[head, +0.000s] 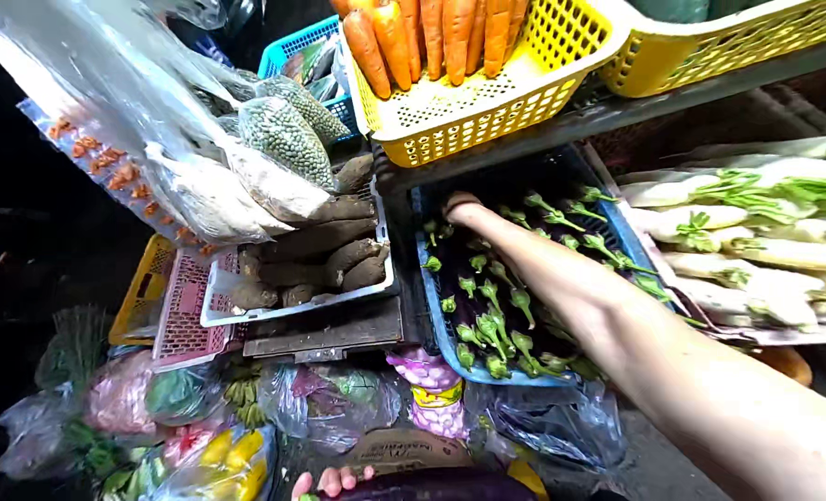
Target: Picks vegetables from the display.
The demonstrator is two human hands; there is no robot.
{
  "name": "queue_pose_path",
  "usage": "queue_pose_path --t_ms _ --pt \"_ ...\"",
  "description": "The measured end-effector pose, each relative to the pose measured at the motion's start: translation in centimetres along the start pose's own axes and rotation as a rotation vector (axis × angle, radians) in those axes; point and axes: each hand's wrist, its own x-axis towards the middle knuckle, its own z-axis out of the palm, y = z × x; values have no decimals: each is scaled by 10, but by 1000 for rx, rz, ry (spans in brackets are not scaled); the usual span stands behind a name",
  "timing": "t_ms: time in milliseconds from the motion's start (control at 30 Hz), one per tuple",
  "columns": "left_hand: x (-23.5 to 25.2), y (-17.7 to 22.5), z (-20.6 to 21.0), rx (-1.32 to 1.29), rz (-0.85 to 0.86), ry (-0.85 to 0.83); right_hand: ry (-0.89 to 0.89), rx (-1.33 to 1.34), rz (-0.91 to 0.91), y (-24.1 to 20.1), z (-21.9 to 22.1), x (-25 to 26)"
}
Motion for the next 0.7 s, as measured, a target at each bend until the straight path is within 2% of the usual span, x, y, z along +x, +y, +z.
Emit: queue_pose_path --t_ms 67,133,167,233,300,367,433,533,600,633,700 --pt "9 -3 17 -46 11 -34 -78 143 -351 15 -4 -56" --pt "21 -7 39 -103 23 -32 -418 251 -715 37 4 -138" --pt "29 -10 50 -112 28 -16 -550 273 -849 49 10 -174" --pt "45 -21 71 -109 54 25 -611 328 -985 69 22 -220" --pt "59 -34 93 -69 95 42 -484 427 -967 85 30 -237" --pt "68 -44 109 57 116 -63 -339 496 -920 101 33 -240" --pt "70 -50 121 171 166 -210 -167 444 -893 114 31 -237" --pt "65 -52 130 366 380 -497 164 258 -793 124 27 -231" --pt "57 -51 139 481 586 -607 299 232 -678 114 22 -236" --pt "50 -52 144 534 677 -626 269 311 -606 105 17 -246" --pt "35 -58 148 571 756 -740 -46 610 -534 85 10 -265"
